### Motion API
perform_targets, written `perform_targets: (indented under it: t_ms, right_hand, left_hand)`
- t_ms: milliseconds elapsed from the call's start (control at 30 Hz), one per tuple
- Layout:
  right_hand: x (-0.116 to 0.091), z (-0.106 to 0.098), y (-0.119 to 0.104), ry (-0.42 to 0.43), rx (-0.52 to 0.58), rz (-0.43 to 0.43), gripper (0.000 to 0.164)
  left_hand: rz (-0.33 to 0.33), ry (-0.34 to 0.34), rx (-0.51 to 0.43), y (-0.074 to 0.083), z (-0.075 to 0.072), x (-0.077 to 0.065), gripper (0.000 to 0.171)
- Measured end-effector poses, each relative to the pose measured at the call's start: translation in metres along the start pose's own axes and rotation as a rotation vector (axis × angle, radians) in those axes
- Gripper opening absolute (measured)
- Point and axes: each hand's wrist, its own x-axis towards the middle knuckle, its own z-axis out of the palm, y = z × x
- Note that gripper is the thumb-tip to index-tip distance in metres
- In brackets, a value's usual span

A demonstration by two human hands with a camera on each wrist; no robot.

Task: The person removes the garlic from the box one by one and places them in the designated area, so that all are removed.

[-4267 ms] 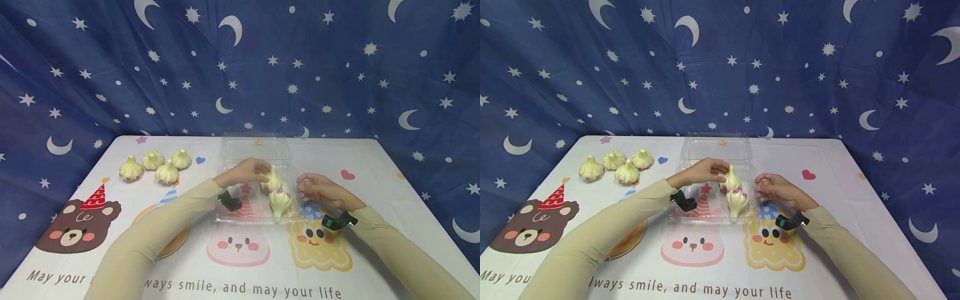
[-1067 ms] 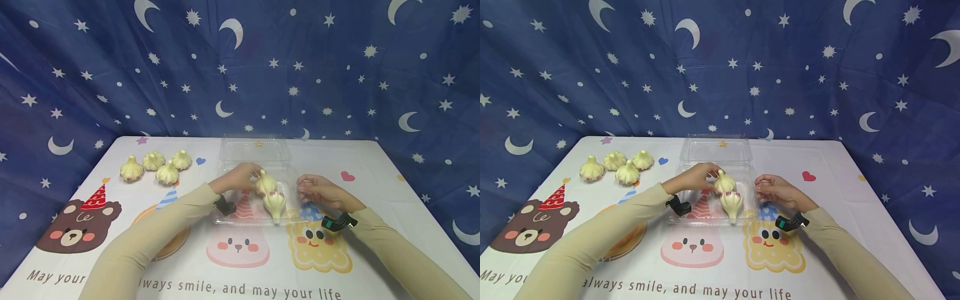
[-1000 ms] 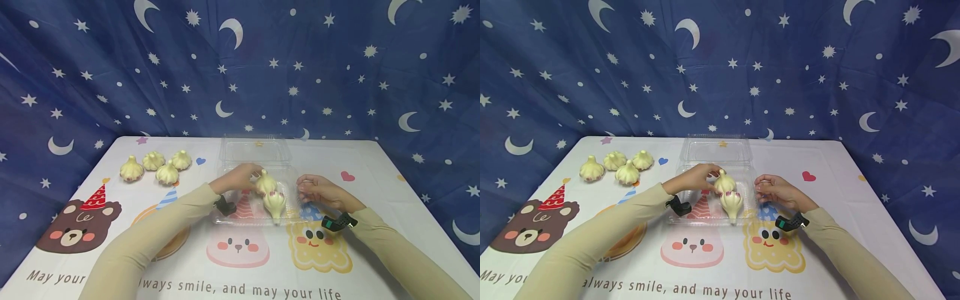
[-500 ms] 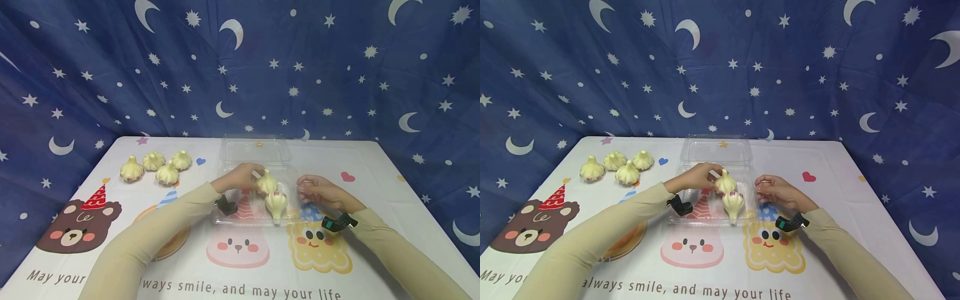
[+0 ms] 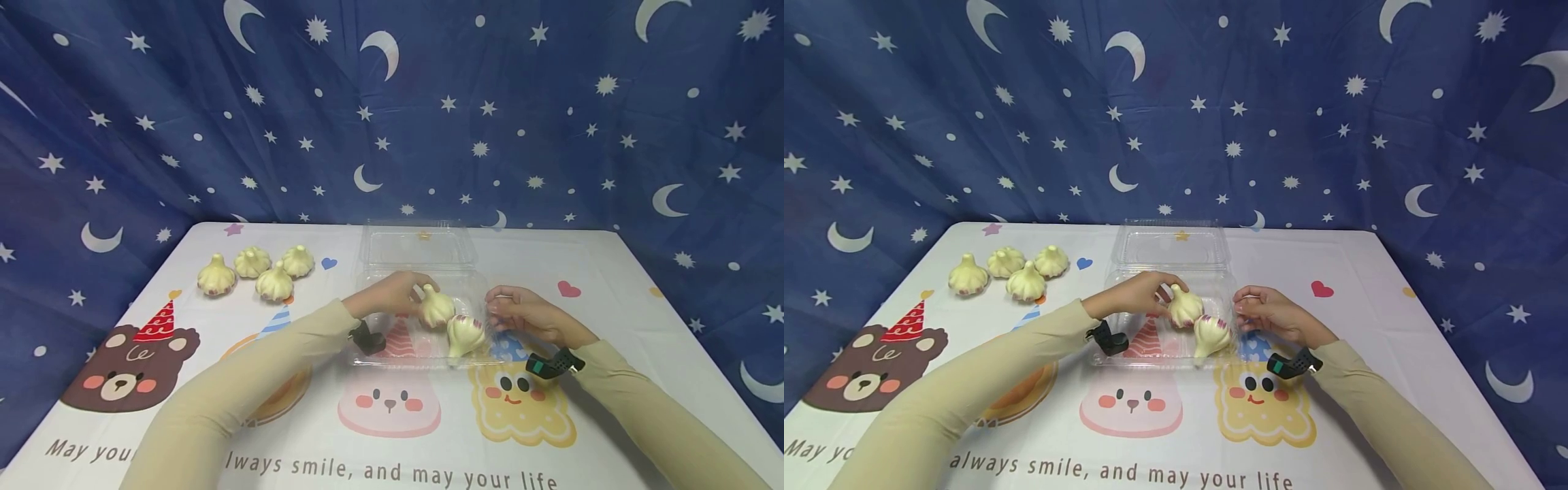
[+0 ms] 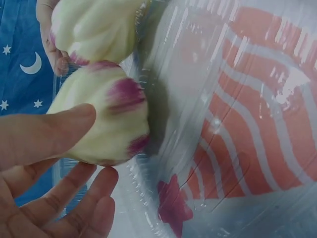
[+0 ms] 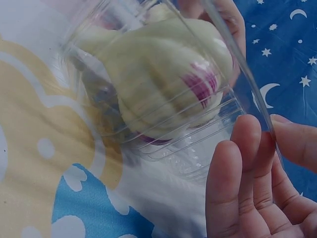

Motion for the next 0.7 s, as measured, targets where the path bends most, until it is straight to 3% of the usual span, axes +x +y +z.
perform_targets:
  t_ms: [333, 700]
  right_hand:
    - [-0.0018, 0.0015, 0.0002, -0.013, 0.004, -0.009, 0.011]
    - [-0.0006, 0.0010, -0.0012, 0.002, -0.011, 0.003, 0.011]
  left_hand:
    - [-0.056, -0.069, -0.067, -0.0045, 0.0075, 0.0069, 0.060]
    - [-0.045, -0.084, -0.086, -0.0053, 0.0071, 0.0078, 0.062]
